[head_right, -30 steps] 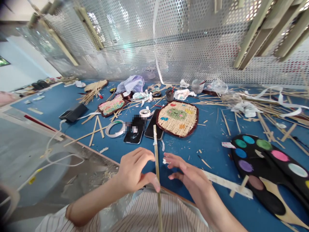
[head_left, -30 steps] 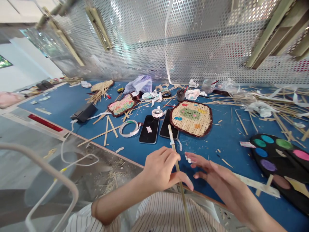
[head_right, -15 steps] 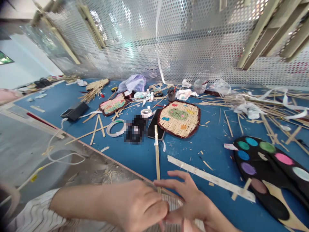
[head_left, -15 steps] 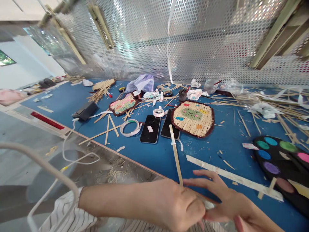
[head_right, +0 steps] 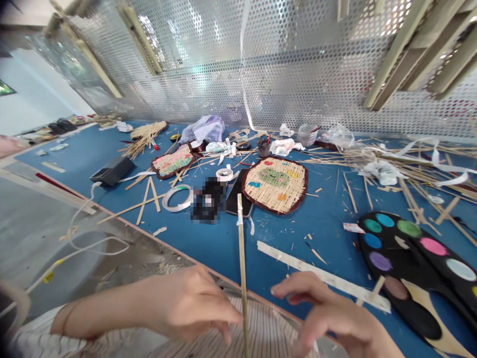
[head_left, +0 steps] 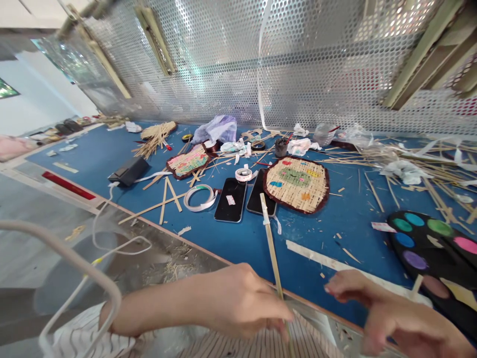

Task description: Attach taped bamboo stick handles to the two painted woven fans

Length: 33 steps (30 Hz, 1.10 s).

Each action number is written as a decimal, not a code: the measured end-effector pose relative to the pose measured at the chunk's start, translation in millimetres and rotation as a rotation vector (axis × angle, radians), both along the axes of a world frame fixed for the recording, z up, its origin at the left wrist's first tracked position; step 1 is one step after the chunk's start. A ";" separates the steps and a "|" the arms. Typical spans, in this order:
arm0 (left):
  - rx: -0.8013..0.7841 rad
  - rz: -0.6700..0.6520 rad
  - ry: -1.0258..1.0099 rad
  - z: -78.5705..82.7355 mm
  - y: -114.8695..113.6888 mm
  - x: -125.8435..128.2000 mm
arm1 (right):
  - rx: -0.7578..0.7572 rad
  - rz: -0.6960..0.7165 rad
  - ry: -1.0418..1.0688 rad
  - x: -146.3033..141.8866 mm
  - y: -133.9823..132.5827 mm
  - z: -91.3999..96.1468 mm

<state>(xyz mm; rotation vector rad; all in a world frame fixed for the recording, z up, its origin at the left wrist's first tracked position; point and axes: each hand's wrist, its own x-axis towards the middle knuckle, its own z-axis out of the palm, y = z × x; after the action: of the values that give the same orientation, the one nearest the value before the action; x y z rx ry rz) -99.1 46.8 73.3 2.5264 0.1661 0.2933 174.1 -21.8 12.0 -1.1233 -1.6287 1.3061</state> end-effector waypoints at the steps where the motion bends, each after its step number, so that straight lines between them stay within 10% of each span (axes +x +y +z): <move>1: -0.042 0.038 -0.033 0.3 0.7 -2.3 | -0.041 -0.047 0.027 2.0 -2.5 0.5; 8: -0.339 0.273 -0.050 -16.1 5.3 -4.4 | -0.230 -0.297 0.220 -7.0 -1.7 0.7; 21: -0.012 0.514 -0.113 -32.8 33.7 -1.7 | 0.023 -0.209 -0.041 6.7 9.8 -9.4; 29: -0.372 0.388 -0.061 -38.5 36.2 15.6 | 0.084 -0.371 -0.153 20.2 7.1 -19.0; 33: -0.310 0.278 0.085 -36.0 31.9 33.9 | 0.085 -0.403 -0.111 24.0 3.9 -24.1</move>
<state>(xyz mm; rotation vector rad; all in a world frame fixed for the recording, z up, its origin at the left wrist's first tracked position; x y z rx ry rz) -65.2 78.7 37.4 2.2062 0.5559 0.2475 198.1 -17.9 -12.1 -1.4042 -1.4239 0.9210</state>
